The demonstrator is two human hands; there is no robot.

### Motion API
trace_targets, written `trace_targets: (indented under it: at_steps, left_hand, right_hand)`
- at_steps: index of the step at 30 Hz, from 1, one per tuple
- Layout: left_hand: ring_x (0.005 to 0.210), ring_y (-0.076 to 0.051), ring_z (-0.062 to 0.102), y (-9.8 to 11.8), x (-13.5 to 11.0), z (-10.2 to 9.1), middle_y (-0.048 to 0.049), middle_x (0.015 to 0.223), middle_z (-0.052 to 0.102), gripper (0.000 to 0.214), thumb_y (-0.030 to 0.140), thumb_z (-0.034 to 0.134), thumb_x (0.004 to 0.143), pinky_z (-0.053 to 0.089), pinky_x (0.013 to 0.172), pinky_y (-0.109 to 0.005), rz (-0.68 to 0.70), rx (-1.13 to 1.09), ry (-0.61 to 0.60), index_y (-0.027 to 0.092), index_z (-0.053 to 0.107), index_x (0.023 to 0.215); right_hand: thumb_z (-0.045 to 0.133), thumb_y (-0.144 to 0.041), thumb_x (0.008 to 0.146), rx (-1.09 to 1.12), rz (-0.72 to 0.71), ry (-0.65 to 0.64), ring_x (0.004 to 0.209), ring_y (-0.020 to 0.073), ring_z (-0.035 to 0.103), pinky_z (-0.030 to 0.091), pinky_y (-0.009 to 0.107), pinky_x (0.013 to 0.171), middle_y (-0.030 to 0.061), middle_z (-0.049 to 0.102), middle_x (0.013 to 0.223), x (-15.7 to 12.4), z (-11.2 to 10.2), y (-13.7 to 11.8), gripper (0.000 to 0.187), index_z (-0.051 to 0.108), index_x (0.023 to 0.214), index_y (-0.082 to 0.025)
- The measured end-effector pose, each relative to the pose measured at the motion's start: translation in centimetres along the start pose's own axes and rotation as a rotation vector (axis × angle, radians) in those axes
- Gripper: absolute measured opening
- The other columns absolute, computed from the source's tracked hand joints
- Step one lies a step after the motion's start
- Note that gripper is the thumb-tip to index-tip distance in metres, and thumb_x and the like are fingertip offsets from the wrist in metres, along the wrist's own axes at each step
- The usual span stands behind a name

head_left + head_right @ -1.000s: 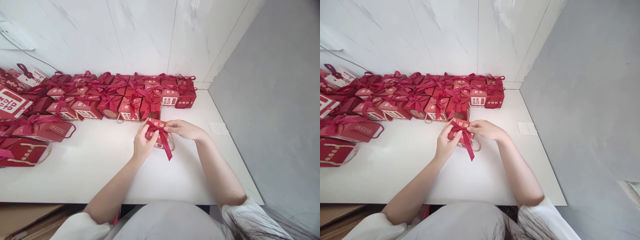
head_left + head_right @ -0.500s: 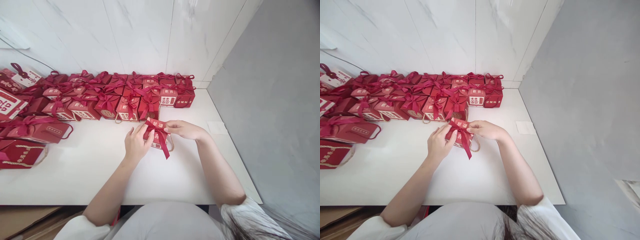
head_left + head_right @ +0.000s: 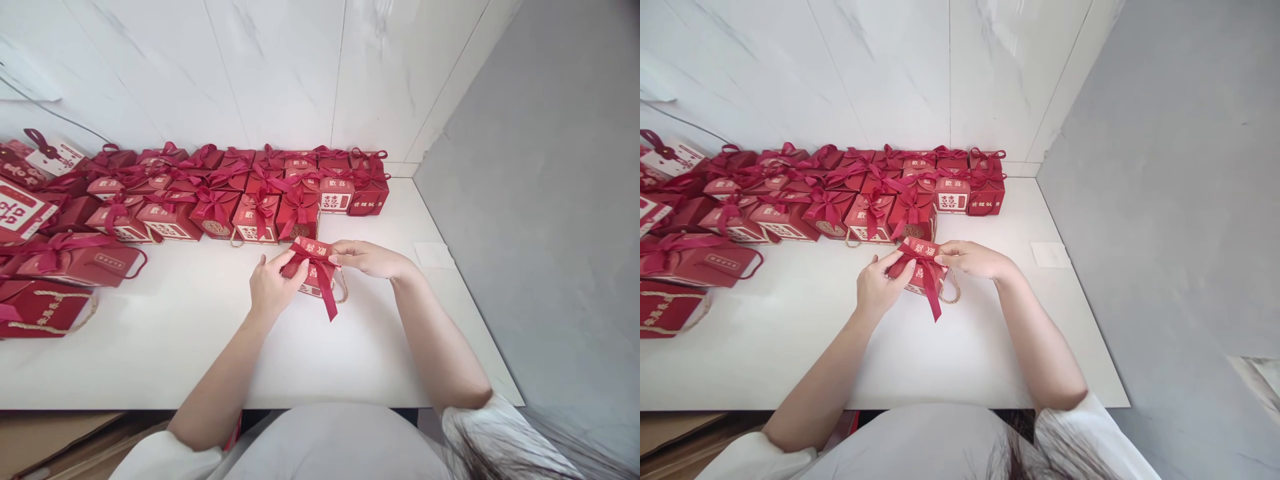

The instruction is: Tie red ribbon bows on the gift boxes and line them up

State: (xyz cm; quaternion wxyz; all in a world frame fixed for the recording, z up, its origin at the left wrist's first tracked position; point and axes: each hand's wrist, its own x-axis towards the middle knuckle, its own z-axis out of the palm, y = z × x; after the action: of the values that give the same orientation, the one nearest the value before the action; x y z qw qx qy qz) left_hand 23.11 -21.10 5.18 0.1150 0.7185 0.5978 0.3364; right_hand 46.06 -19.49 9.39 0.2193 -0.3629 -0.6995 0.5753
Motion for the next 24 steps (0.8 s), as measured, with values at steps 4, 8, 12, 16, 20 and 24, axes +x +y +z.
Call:
trace_targets:
  at_steps: [4,8,12,16,20,24]
  left_hand:
    - [0.059,-0.02,0.069,-0.24,-0.12,0.07,0.0031,0.071,0.076,0.034,0.041,0.065,0.085,0.024,0.122,-0.052,0.108,0.03,0.052,0.033,0.073,0.117]
    - [0.066,-0.021,0.071,-0.25,-0.01,-0.08,0.0015,0.077,0.078,0.034,0.04,0.062,0.087,0.026,0.122,-0.052,0.087,-0.02,-0.006,0.03,0.072,0.119]
    - [0.106,-0.024,0.07,-0.31,0.53,-0.31,-0.0039,0.114,0.075,0.034,0.038,0.06,0.09,0.038,0.116,-0.049,0.079,-0.223,-0.126,0.027,0.069,0.121]
    - [0.131,-0.024,0.056,-0.27,0.85,-0.61,-0.0087,0.141,0.059,0.032,0.037,0.063,0.089,0.044,0.113,-0.039,0.123,-0.382,-0.04,0.022,0.07,0.116]
    - [0.128,-0.023,0.058,0.01,0.7,-0.7,-0.0084,0.137,0.062,0.028,0.035,0.061,0.091,0.043,0.114,-0.039,0.124,-0.449,-0.014,0.021,0.071,0.114]
    - [0.121,-0.024,0.062,-0.02,0.57,-0.37,-0.0085,0.127,0.069,0.028,0.039,0.06,0.092,0.047,0.109,-0.039,-0.004,-0.559,0.002,0.019,0.074,0.107]
  right_hand:
    - [0.051,-0.051,0.094,0.016,0.006,-0.01,0.085,0.019,0.057,0.044,0.034,0.086,0.0016,0.062,0.088,-0.03,-0.08,-0.1,0.036,0.061,0.078,-0.02]
    - [0.053,-0.052,0.093,-0.019,0.04,0.001,0.093,0.0218,0.06,0.045,0.036,0.09,0.0037,0.068,0.1,-0.04,-0.21,-0.24,0.036,0.069,0.088,-0.021]
    - [0.051,-0.056,0.094,0.003,0.041,0.039,0.104,0.0238,0.061,0.044,0.038,0.096,0.0039,0.071,0.11,-0.25,-0.4,-0.21,0.041,0.073,0.104,-0.023]
    - [0.051,-0.057,0.095,0.045,-0.007,0.122,0.114,0.0245,0.06,0.042,0.039,0.105,0.0032,0.072,0.118,-0.2,-0.44,-0.06,0.044,0.071,0.118,-0.025]
    - [0.053,-0.059,0.093,0.083,-0.021,0.137,0.111,0.0254,0.063,0.044,0.041,0.103,0.0038,0.072,0.119,0.04,-0.22,-0.15,0.046,0.072,0.119,-0.025]
    - [0.057,-0.059,0.09,0.044,0.01,0.131,0.106,0.0258,0.063,0.046,0.04,0.098,0.004,0.074,0.108,0.14,0.01,-0.31,0.043,0.074,0.11,-0.024]
